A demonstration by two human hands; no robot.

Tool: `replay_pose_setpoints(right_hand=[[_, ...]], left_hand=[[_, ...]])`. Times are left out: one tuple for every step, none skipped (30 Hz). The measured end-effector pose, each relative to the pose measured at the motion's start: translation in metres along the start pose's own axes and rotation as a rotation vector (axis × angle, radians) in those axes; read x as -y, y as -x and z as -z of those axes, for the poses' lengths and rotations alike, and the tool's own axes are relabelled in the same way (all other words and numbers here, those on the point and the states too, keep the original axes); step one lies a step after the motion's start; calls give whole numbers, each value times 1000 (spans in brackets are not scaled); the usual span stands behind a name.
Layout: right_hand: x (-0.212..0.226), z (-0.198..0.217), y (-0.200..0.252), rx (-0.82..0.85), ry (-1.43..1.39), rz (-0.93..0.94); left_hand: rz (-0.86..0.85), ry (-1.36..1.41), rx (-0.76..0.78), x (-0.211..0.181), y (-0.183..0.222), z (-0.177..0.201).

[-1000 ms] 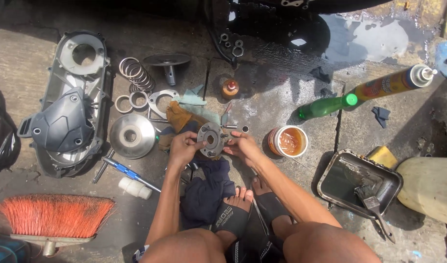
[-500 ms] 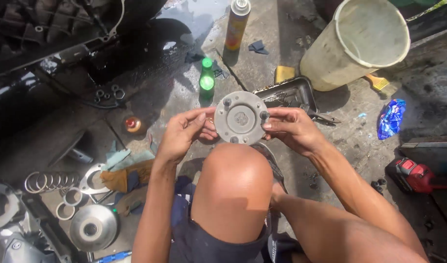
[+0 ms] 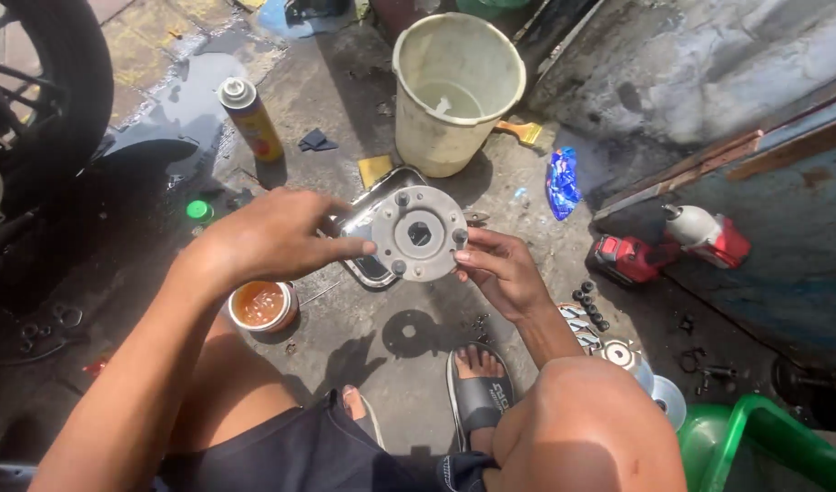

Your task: Cleaning and inspecting motorcycle clutch shoes and related components before assembly.

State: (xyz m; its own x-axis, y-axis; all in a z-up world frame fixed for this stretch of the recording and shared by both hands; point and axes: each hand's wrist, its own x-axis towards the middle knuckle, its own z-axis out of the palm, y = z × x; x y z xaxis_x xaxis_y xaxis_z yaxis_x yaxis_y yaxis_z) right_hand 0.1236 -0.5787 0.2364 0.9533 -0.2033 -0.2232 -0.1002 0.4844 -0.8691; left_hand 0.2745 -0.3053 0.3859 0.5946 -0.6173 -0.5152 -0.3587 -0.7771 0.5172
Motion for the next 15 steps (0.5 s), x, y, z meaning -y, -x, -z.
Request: replay_pose_setpoints(right_hand=[[2,13,5,-10,-12,5],[4,26,9,-36,-53,31],[6,37,9,-51,-92,56],[12,45,11,-52,-102,60],[17,55,17,-93,-109,91],[21,66,23,-134,-114,121],[24,74,29,-165,-127,122],[26,82,35,-201,-141,151],[29,90,39,-241,-156,187],[28,100,47,-277,-170,194],[26,108,54,-317,-190,210],[23,114,61,-357,-210,226],[22,123,68,-383,-219,229],[19,131,75,-429,-237,239],[17,138,80,-470,-255,246]], left_hand=[[-3,-14,9,-18,-16,-3],[-14,83,121,-35,-32,-6],[-20,183,224,-50,-48,-8],[-16,173,225,-61,-61,-12],[-78,177,168,-73,-75,-18],[-140,181,110,-84,-90,-25],[-148,169,141,-89,-102,-41],[-190,431,129,-94,-114,-57],[-228,689,118,-99,-127,-71],[-233,672,153,-106,-146,-94],[-284,862,156,-109,-162,-118],[-329,1052,158,-111,-176,-141],[-325,1043,186,-110,-192,-167],[-334,1330,290,-107,-207,-194],[-327,1618,390,-102,-221,-219]])
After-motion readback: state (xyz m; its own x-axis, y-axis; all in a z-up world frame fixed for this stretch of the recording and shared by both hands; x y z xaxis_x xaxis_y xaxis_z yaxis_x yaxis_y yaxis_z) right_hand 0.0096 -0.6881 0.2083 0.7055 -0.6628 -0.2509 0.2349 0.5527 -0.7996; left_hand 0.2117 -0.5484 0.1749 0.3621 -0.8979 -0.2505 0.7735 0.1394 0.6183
